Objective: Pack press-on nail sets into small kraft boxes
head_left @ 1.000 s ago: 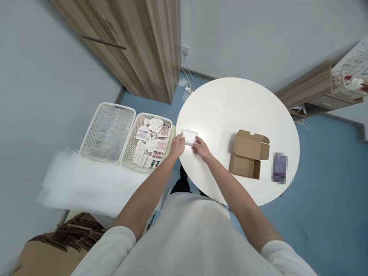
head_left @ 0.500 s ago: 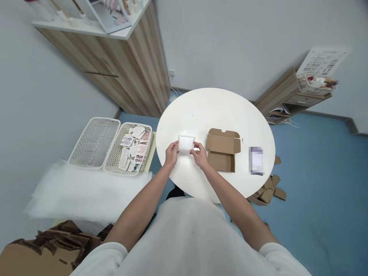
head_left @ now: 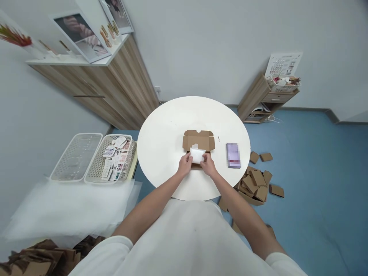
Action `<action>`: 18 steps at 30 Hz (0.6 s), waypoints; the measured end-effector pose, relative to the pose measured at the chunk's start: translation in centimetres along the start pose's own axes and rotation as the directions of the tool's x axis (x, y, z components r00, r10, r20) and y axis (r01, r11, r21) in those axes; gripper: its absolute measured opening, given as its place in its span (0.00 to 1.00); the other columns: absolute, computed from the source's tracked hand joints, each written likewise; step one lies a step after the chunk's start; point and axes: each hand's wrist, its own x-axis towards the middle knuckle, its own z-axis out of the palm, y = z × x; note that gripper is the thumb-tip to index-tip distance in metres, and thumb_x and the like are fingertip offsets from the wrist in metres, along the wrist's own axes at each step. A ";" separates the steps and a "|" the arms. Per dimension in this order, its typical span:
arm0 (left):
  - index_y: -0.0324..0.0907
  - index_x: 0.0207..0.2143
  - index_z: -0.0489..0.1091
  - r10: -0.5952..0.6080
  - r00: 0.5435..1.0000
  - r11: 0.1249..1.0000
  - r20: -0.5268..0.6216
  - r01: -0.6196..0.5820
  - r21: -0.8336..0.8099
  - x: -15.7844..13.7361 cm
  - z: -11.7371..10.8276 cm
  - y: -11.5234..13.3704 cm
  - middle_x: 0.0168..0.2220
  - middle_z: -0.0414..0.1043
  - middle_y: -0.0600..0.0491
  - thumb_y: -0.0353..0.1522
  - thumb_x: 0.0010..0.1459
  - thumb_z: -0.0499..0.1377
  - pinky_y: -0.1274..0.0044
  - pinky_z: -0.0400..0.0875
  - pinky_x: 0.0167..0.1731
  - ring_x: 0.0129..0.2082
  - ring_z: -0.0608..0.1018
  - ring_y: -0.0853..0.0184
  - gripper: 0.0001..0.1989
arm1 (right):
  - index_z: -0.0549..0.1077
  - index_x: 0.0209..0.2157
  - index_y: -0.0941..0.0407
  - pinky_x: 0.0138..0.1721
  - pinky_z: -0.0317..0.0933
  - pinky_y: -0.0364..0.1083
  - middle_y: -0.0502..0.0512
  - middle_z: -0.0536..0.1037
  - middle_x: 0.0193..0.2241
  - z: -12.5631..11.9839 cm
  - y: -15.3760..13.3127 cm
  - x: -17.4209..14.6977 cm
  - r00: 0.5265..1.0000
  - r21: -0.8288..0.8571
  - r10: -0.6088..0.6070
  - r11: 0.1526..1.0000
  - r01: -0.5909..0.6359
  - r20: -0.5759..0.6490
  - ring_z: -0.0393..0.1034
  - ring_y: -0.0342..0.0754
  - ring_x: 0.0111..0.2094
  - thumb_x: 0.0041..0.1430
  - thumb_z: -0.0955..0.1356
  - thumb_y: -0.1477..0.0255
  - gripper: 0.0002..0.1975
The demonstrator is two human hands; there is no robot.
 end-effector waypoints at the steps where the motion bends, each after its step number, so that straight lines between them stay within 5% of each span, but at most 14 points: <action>1: 0.40 0.46 0.64 0.006 0.999 0.997 0.037 -0.008 0.074 -0.2 0.3 0.2 0.39 0.68 0.48 0.35 0.56 0.48 0.73 0.64 0.40 0.40 0.70 0.64 0.17 | 0.59 0.38 0.54 0.29 0.58 0.44 0.48 0.66 0.30 0.0 0.6 0.1 0.999 -0.069 0.024 0.997 -0.021 0.031 0.62 0.43 0.26 0.44 0.60 0.75 0.15; 9: 0.38 0.43 0.62 -0.109 0.971 0.830 0.214 -0.029 0.557 -0.4 1.6 1.3 0.39 0.67 0.43 0.38 0.54 0.47 0.72 0.63 0.35 0.41 0.70 0.58 0.17 | 0.62 0.33 0.55 0.30 0.54 0.44 0.53 0.68 0.31 -0.4 1.4 0.1 0.992 -0.304 0.085 0.951 -0.052 0.097 0.64 0.47 0.31 0.44 0.62 0.79 0.12; 18: 0.38 0.34 0.68 -0.051 0.951 0.771 0.305 -0.156 0.617 -1.5 1.7 1.6 0.39 0.67 0.41 0.35 0.52 0.51 0.70 0.61 0.41 0.43 0.69 0.55 0.12 | 0.65 0.38 0.58 0.35 0.55 0.46 0.61 0.67 0.38 -0.3 0.5 -0.6 0.991 -0.429 0.048 0.903 0.009 0.123 0.65 0.51 0.37 0.45 0.65 0.77 0.14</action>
